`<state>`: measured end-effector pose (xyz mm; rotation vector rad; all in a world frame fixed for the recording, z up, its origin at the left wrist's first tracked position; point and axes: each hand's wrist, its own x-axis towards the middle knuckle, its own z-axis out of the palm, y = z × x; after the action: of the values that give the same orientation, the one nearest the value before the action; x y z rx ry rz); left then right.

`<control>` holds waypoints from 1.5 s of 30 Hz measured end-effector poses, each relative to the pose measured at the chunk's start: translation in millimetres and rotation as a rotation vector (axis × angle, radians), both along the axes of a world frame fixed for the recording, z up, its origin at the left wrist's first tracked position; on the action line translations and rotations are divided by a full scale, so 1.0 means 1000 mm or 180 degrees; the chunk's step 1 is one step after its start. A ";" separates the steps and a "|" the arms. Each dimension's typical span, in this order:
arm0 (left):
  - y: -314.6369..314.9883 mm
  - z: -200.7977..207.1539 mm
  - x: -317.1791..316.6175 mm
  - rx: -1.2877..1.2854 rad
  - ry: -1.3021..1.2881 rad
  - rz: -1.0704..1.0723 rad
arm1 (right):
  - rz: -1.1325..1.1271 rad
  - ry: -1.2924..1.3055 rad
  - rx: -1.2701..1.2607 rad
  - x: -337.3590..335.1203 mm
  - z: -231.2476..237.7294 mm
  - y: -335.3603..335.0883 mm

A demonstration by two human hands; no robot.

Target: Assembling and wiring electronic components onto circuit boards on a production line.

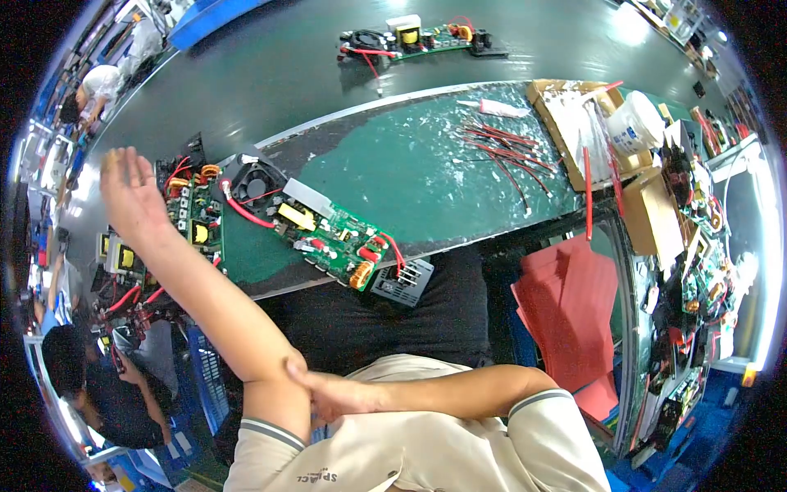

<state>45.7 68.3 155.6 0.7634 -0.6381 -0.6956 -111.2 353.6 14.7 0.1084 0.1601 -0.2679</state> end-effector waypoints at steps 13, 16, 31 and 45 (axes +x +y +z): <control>0.114 -0.081 -0.106 -0.0389 -0.6377 -0.3095 | -0.2690 0.3690 -0.0338 -0.165 -0.113 -0.032; 0.110 -0.087 -0.110 -0.0562 -0.6670 -0.3046 | -0.2475 0.2939 -0.0444 -0.158 -0.092 -0.025; 0.094 -0.118 -0.162 -0.0018 -0.6005 -0.1376 | -0.0859 0.9100 -0.4746 -0.322 0.028 -0.166; 0.098 -0.107 -0.155 0.0078 -0.5733 -0.1712 | -0.4067 0.6896 -0.3595 -0.379 0.021 -0.189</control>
<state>-109.8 166.0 48.5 1.1454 -2.5290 -0.3069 -490.0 165.1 35.6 -1.3483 2.0773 -1.6309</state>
